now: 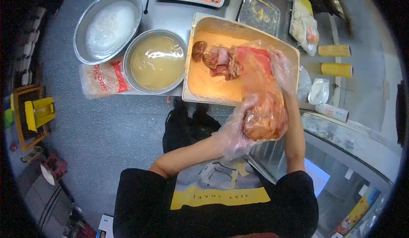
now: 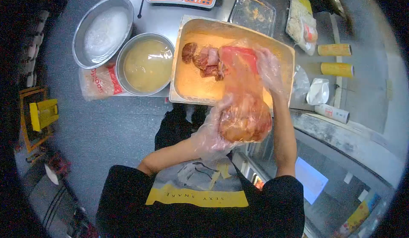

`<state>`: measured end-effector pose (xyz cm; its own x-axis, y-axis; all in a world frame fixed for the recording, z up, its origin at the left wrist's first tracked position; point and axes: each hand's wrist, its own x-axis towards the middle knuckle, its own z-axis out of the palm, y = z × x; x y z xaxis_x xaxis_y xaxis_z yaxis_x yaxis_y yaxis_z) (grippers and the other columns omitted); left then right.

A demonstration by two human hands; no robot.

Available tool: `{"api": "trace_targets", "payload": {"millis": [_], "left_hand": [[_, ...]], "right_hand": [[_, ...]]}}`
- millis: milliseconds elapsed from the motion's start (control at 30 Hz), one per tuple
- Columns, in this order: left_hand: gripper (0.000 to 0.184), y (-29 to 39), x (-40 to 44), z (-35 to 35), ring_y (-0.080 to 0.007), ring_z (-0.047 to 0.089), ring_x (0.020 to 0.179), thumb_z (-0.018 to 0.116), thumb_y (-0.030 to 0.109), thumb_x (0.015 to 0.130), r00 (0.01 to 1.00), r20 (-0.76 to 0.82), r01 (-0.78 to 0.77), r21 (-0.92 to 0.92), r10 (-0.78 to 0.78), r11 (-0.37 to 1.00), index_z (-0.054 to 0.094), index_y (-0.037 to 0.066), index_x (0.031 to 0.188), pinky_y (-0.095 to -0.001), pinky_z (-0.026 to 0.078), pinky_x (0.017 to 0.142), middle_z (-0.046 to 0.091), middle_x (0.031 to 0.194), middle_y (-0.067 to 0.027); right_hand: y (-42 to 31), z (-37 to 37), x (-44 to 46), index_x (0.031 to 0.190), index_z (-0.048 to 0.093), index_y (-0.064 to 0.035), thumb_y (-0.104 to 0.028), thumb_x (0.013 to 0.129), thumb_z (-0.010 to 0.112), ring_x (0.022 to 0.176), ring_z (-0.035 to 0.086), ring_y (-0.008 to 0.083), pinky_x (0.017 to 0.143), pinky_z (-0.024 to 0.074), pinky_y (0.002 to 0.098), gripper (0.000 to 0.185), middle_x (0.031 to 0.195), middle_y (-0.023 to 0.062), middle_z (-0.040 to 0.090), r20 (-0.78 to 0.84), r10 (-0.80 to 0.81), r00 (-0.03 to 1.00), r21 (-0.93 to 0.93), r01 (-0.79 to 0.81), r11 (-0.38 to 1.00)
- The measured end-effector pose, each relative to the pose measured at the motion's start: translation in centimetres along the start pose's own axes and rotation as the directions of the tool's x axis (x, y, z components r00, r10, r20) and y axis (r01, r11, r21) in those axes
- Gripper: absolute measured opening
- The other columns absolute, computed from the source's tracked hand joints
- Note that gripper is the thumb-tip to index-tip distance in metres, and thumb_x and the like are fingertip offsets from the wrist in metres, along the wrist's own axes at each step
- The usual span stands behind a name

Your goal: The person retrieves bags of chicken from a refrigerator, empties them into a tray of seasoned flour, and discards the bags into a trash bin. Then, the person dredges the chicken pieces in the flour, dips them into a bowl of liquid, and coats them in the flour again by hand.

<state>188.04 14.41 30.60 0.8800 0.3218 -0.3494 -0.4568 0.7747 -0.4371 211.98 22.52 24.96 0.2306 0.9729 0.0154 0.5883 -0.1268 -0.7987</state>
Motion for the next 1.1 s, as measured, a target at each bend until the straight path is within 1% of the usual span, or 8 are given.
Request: {"api": "trace_targets", "payload": {"millis": [67, 400, 467, 600, 733, 867, 1033, 1100], "left_hand": [[0.055, -1.0, 0.4, 0.0, -0.0291, 0.063, 0.108, 0.063, 0.043, 0.09, 0.996, -0.068, -0.055, 0.117, 0.064, 0.992, 0.051, 0.008, 0.13, -0.0494, 0.052, 0.095, 0.061, 0.123, -0.0115], [0.048, -3.5, 1.9, -0.2, -0.0256, 0.062, 0.111, 0.063, 0.02, 0.092, 0.953, -0.141, -0.219, 0.283, 0.266, 0.934, 0.044, 0.005, 0.134, -0.0419, 0.055, 0.094, 0.058, 0.125, -0.0132], [0.047, -3.9, 1.6, 0.3, -0.0261, 0.063, 0.109, 0.064, 0.019, 0.092, 0.936, -0.174, -0.24, 0.316, 0.305, 0.918, 0.045, 0.005, 0.133, -0.0414, 0.056, 0.093, 0.058, 0.124, -0.0132], [0.032, -3.7, 1.0, 2.2, -0.0232, 0.069, 0.086, 0.061, 0.023, 0.094, 0.868, -0.218, -0.21, 0.654, 0.447, 0.727, 0.056, 0.003, 0.118, -0.0381, 0.059, 0.076, 0.066, 0.098, -0.0112], [0.03, -1.1, 0.8, 2.8, -0.0163, 0.062, 0.067, 0.054, 0.029, 0.099, 0.763, 0.132, -0.347, 0.909, 0.633, 0.229, 0.064, 0.0, 0.099, -0.0315, 0.054, 0.063, 0.057, 0.065, -0.0053], [0.022, 4.1, 4.1, -2.0, -0.0179, 0.064, 0.073, 0.058, 0.022, 0.097, 0.583, 0.187, -0.107, 0.982, 0.791, -0.153, 0.06, 0.002, 0.106, -0.0287, 0.054, 0.07, 0.063, 0.08, -0.0066], [0.023, 4.3, 3.2, -3.6, -0.0183, 0.066, 0.086, 0.062, 0.02, 0.095, 0.513, 0.187, -0.254, 0.965, 0.838, -0.06, 0.06, 0.003, 0.111, -0.029, 0.054, 0.08, 0.065, 0.092, -0.0085], [0.027, 4.8, 3.2, -4.4, -0.0191, 0.066, 0.088, 0.061, 0.021, 0.096, 0.373, 0.216, -0.298, 0.949, 0.902, -0.105, 0.059, 0.002, 0.114, -0.0297, 0.054, 0.083, 0.064, 0.096, -0.0102]], "right_hand": [[0.2, -0.7, -0.1, 0.111, 0.065, -0.0043, -0.023, 0.1, 0.055, 0.066, 0.044, -0.0002, 0.055, 0.0358, 0.018, 0.024, 0.08, -0.0066, 0.056, 0.066, 0.199, 0.978, 0.263, -0.21, 0.942], [1.3, -0.4, -0.2, 0.108, 0.065, -0.0048, -0.017, 0.099, 0.058, 0.063, 0.044, 0.0001, 0.054, 0.0362, 0.0183, 0.017, 0.079, -0.0074, 0.057, 0.102, 0.202, 0.974, 0.464, -0.226, 0.856], [3.1, 1.2, 0.8, 0.108, 0.065, -0.0047, -0.018, 0.098, 0.059, 0.066, 0.048, 0.0005, 0.057, 0.0389, 0.0177, 0.018, 0.082, -0.006, 0.06, 0.032, 0.163, 0.986, 0.762, -0.13, 0.634], [3.1, -0.4, 0.0, 0.108, 0.064, -0.0039, -0.019, 0.097, 0.06, 0.072, 0.053, 0.0022, 0.062, 0.0439, 0.0192, 0.019, 0.087, -0.0033, 0.063, 0.154, 0.202, 0.967, 0.533, -0.253, 0.807], [5.6, 1.3, 0.4, 0.108, 0.064, -0.0042, -0.021, 0.097, 0.062, 0.078, 0.057, 0.0063, 0.068, 0.048, 0.0225, 0.02, 0.093, 0.0003, 0.064, 0.154, 0.21, 0.966, 0.804, -0.246, 0.542], [3.3, 0.6, -0.1, 0.11, 0.064, -0.0061, -0.024, 0.097, 0.061, 0.081, 0.059, 0.0086, 0.072, 0.0492, 0.0233, 0.022, 0.093, 0.0009, 0.065, 0.204, 0.253, 0.946, 0.911, -0.278, 0.305], [-4.1, -0.2, -1.0, 0.112, 0.064, -0.0093, -0.028, 0.097, 0.061, 0.083, 0.061, 0.0084, 0.071, 0.0501, 0.0233, 0.024, 0.093, -0.0005, 0.065, 0.117, 0.1, 0.988, 0.936, -0.143, 0.321], [-7.0, -0.9, -1.0, 0.116, 0.062, -0.0099, -0.031, 0.096, 0.062, 0.087, 0.061, 0.0068, 0.075, 0.0498, 0.0234, 0.029, 0.099, 0.0, 0.065, 0.383, 0.092, 0.919, 0.882, -0.394, 0.26]]}}
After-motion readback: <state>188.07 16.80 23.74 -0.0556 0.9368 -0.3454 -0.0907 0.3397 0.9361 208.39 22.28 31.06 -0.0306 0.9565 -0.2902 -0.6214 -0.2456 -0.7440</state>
